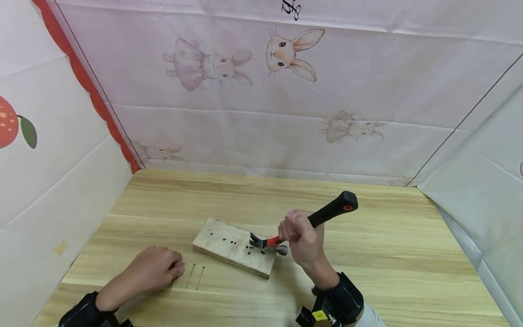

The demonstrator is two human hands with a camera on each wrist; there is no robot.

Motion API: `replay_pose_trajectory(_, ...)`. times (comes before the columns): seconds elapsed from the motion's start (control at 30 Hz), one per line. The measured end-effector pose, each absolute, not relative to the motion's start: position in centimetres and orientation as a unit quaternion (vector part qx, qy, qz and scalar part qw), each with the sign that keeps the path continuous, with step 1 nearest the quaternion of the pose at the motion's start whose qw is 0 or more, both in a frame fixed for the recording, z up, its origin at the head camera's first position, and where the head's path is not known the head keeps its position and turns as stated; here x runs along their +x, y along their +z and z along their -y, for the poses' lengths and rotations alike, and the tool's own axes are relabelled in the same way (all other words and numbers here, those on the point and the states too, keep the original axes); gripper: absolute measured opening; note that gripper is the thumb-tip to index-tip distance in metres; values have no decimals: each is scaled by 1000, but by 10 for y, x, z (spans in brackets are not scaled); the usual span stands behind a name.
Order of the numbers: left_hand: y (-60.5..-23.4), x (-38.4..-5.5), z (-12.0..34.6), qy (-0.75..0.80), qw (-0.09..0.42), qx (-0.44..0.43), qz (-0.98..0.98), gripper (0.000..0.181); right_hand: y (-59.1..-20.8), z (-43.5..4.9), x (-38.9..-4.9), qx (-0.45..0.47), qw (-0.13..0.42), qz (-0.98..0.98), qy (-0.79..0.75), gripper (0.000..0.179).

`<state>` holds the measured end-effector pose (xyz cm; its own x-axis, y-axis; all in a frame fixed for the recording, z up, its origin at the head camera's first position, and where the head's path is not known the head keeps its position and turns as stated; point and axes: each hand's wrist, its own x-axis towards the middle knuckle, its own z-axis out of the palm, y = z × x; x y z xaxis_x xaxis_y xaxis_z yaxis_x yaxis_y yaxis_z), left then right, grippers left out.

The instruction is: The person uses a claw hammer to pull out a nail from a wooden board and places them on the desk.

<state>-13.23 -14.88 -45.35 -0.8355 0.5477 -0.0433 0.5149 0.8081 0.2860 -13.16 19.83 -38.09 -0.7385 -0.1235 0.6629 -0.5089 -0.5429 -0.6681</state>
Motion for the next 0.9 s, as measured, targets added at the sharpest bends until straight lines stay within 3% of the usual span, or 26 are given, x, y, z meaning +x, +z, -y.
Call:
replay_pose_trajectory(0.27,-443,-130,145,148,118,224,-956,33,-378,-211,-128,321,113,495,799,39)
replay_pose_trajectory(0.47,-433,-133,144,157,98,214,-959,33,-373,-230,-118,229,96,562,789,42)
replay_pose_trajectory(0.67,-436,-139,142,182,90,200,-959,22,-375,-250,-107,102,43,623,775,43)
replay_pose_trajectory(0.9,-436,-143,135,226,48,234,-944,16,-382,-263,-97,63,-21,626,777,43)
